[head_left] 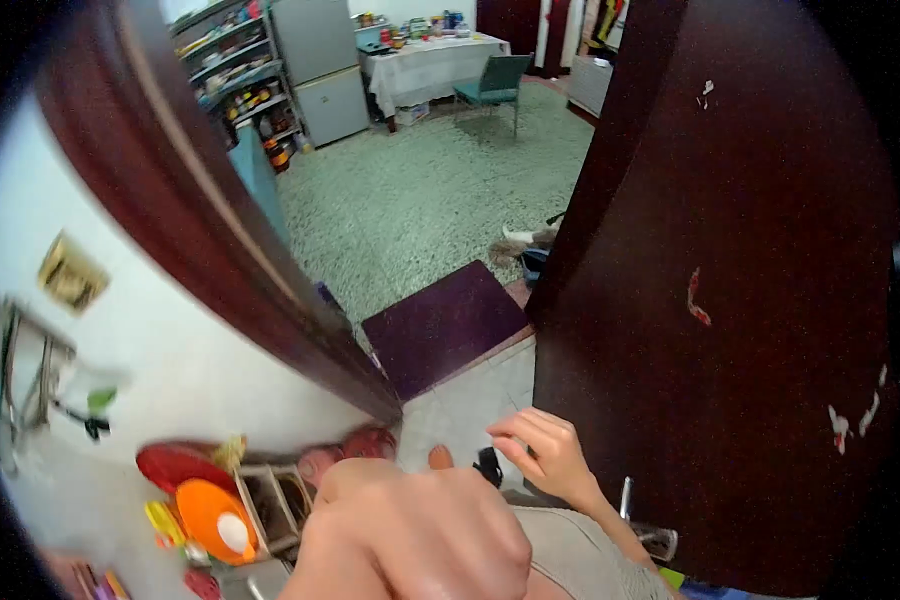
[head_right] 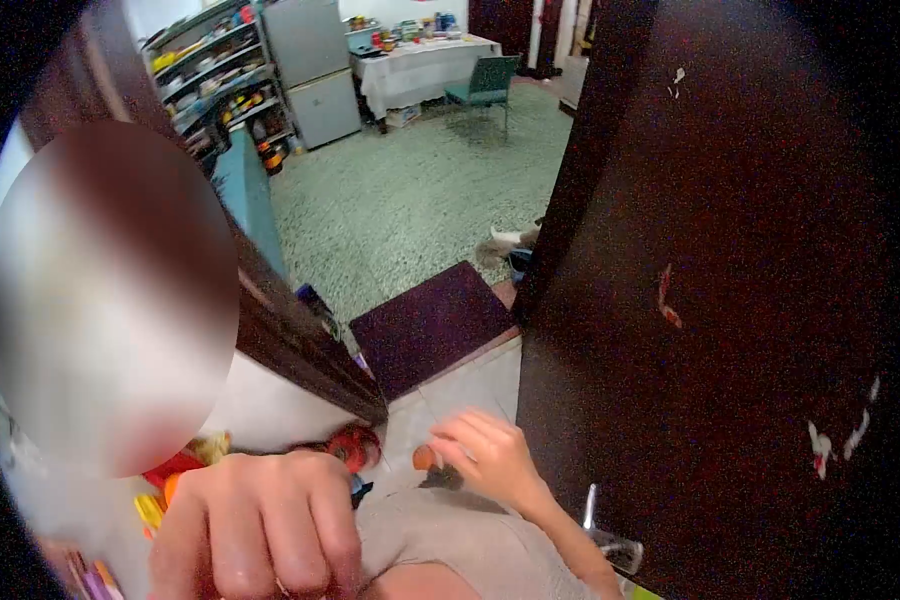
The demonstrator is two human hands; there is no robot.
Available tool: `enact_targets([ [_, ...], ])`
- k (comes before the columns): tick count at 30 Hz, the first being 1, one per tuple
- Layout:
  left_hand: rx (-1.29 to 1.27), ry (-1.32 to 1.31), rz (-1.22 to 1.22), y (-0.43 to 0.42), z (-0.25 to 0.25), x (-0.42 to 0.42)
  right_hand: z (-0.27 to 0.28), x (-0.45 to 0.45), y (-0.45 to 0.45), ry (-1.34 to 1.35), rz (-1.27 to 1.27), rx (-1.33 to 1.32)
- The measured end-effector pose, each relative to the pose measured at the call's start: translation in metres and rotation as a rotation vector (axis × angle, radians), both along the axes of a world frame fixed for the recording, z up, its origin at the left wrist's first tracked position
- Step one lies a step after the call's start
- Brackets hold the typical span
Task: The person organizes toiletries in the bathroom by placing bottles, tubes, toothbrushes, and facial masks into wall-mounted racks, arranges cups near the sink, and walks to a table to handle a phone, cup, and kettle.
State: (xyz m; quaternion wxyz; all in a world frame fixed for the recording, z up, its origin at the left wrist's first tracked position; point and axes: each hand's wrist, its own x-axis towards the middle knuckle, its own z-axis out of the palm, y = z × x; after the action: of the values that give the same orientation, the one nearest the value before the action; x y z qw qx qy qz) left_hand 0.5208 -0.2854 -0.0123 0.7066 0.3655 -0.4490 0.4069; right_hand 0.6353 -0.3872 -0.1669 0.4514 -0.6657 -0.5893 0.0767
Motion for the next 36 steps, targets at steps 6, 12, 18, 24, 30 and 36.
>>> enact_targets([
  [6,0.010,-0.111,-0.249,0.092,0.010,0.083,-0.010,0.041,0.051,0.157,-0.234,-0.127],
  [12,0.118,-0.029,-0.450,0.165,0.010,0.140,-0.029,0.110,0.135,0.101,-0.249,-0.089],
  [18,-0.050,0.036,-0.390,0.236,0.020,0.218,-0.012,0.203,0.244,-0.018,-0.097,-0.015],
  [24,-0.040,0.058,-0.412,0.326,0.032,0.302,0.001,0.299,0.343,-0.024,-0.005,0.055],
  [30,-0.178,0.186,-0.373,0.406,0.024,0.344,0.004,0.353,0.441,-0.141,0.163,0.066],
  [36,-0.051,-0.037,-0.442,0.514,0.012,0.412,-0.003,0.399,0.545,-0.239,0.169,0.033],
])
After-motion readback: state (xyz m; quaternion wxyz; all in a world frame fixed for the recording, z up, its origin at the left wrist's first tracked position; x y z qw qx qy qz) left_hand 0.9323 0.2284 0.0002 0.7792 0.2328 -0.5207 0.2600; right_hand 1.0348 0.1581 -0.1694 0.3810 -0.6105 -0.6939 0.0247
